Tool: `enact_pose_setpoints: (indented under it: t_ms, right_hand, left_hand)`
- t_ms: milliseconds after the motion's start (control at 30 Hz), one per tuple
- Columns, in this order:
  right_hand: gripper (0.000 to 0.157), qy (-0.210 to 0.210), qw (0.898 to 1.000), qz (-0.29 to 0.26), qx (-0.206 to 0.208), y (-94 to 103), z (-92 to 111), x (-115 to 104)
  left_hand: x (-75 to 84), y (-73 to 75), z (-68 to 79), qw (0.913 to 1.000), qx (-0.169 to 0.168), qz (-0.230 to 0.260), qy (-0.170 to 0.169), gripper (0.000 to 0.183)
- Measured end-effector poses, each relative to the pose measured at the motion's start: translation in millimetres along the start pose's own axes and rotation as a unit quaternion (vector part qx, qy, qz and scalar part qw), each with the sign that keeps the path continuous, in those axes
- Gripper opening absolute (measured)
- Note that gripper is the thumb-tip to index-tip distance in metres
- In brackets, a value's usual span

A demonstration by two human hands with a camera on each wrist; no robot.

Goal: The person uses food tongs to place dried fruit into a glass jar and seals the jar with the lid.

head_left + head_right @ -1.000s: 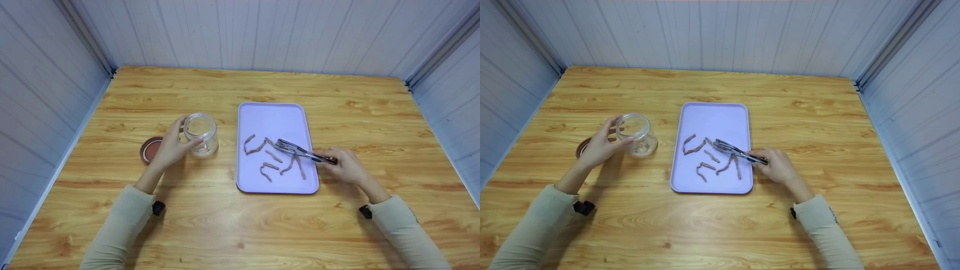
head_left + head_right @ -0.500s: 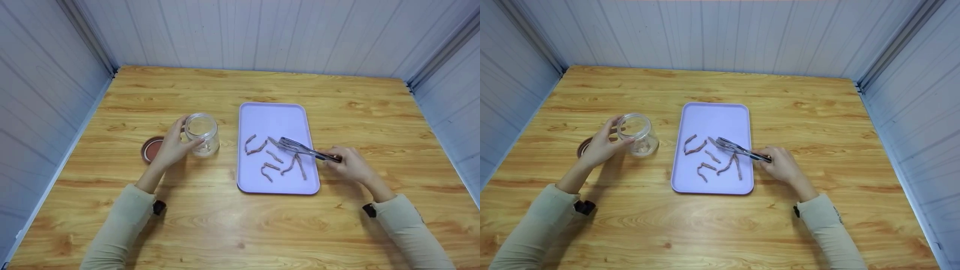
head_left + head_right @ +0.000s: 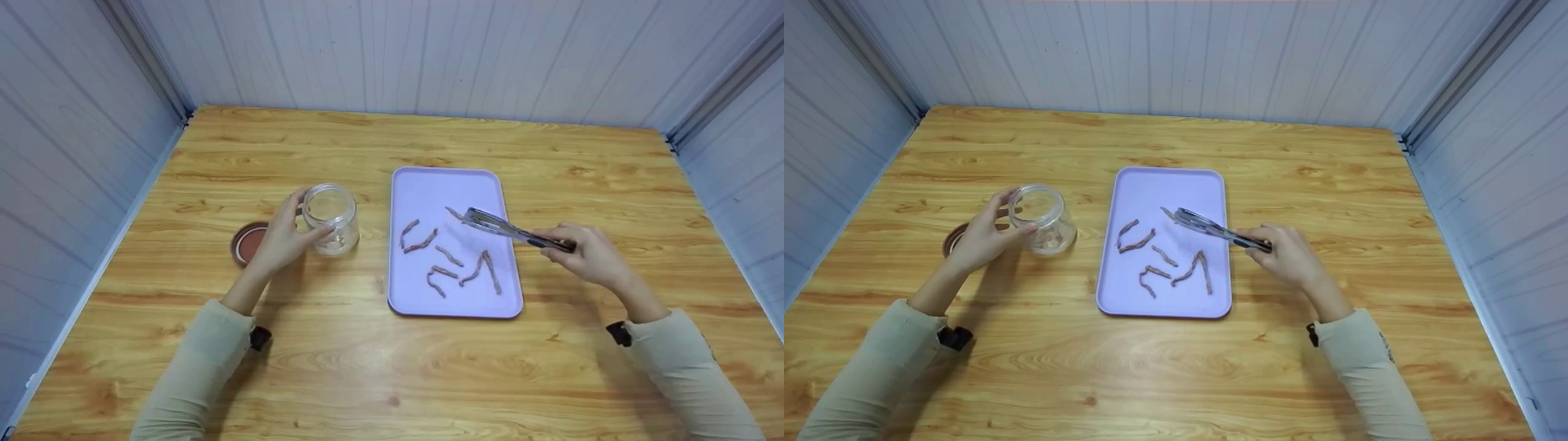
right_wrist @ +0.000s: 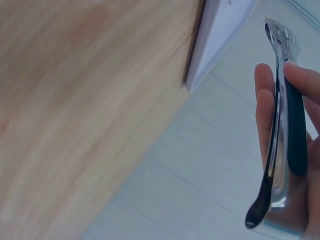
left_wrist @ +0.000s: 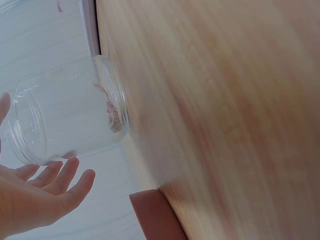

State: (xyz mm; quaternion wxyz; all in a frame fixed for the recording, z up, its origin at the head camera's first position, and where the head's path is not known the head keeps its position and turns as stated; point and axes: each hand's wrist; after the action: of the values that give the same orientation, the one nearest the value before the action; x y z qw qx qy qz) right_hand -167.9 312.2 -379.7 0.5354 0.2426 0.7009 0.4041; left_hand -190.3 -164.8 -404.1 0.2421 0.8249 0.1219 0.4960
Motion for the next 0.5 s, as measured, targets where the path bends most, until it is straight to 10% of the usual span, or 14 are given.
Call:
enact_pose_setpoints:
  t_ms: [500]
  right_hand:
    - [0.033, 0.038, 0.999, 0.018, 0.029, 24.3, -15, -23]
  left_hand:
    - [1.3, 0.6, 0.8, 1.0, -0.004, -0.002, 0.006, 0.081]
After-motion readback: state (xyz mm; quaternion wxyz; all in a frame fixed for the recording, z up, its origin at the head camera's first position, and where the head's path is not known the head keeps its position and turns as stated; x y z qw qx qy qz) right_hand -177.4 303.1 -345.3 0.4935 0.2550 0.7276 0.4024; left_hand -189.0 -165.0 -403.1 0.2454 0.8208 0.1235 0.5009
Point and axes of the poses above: each hand's wrist, its own z-axis away from the middle knuckle, its own y-axis out of the back of the hand, x = y × z, and after that the axes turned 15 degrees about -y, right-handed
